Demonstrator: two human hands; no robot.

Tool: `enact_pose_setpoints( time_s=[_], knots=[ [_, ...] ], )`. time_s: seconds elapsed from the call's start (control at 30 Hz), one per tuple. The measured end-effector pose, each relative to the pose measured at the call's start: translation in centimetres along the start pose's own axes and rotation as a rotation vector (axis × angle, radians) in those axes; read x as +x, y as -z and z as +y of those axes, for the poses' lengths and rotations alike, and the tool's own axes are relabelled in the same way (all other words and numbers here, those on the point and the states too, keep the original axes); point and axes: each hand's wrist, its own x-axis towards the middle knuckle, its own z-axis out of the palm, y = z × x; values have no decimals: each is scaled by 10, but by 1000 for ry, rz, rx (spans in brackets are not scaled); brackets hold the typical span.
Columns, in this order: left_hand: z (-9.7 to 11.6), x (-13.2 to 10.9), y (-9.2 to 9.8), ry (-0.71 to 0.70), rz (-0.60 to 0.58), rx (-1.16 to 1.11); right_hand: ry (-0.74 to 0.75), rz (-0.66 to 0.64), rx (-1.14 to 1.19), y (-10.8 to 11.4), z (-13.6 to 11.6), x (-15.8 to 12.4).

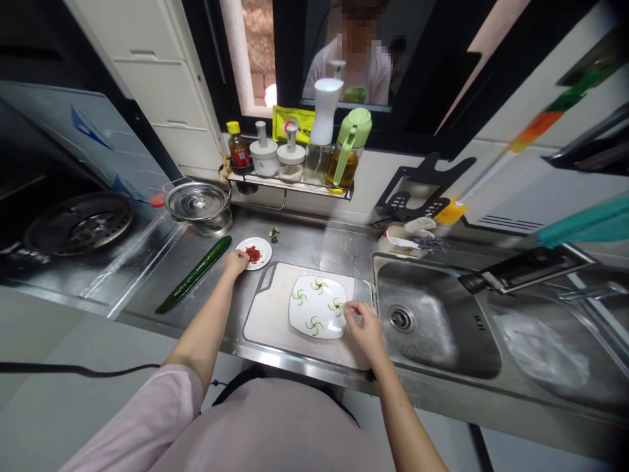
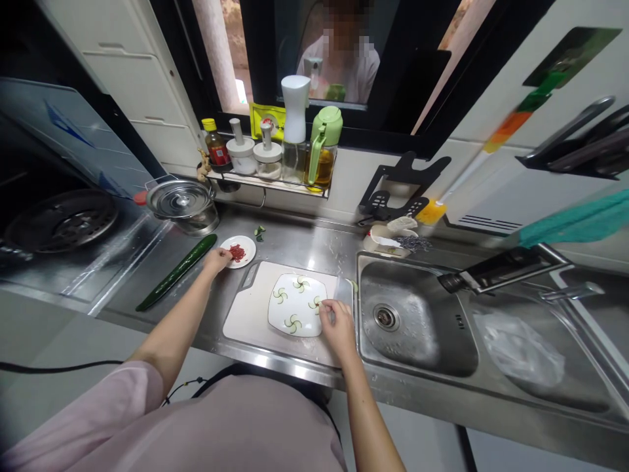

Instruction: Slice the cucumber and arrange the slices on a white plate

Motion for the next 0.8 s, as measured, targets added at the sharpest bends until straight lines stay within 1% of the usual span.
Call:
enact_pose_setpoints(
  time_s=[0.03, 0.1, 0.33, 0.43, 0.6, 0.8],
  knots=[
    [-1, 1, 1, 10, -19, -86, 0, -1, 1, 0, 0, 0],
    [-3, 2, 2, 17, -55, -187, 4, -2, 9, -2, -1, 1],
    [-4, -5, 7, 18, -154, -385, 12, -11, 24, -4, -7, 3],
    [-6, -7, 9, 18, -186, -422, 20, -13, 23, -4, -7, 2],
    [-9, -6, 15, 23, -275, -441, 19, -11, 37, -4, -7, 0],
    [-10, -9, 17, -8, -304, -458, 10, -21, 43, -5, -11, -2]
  ],
)
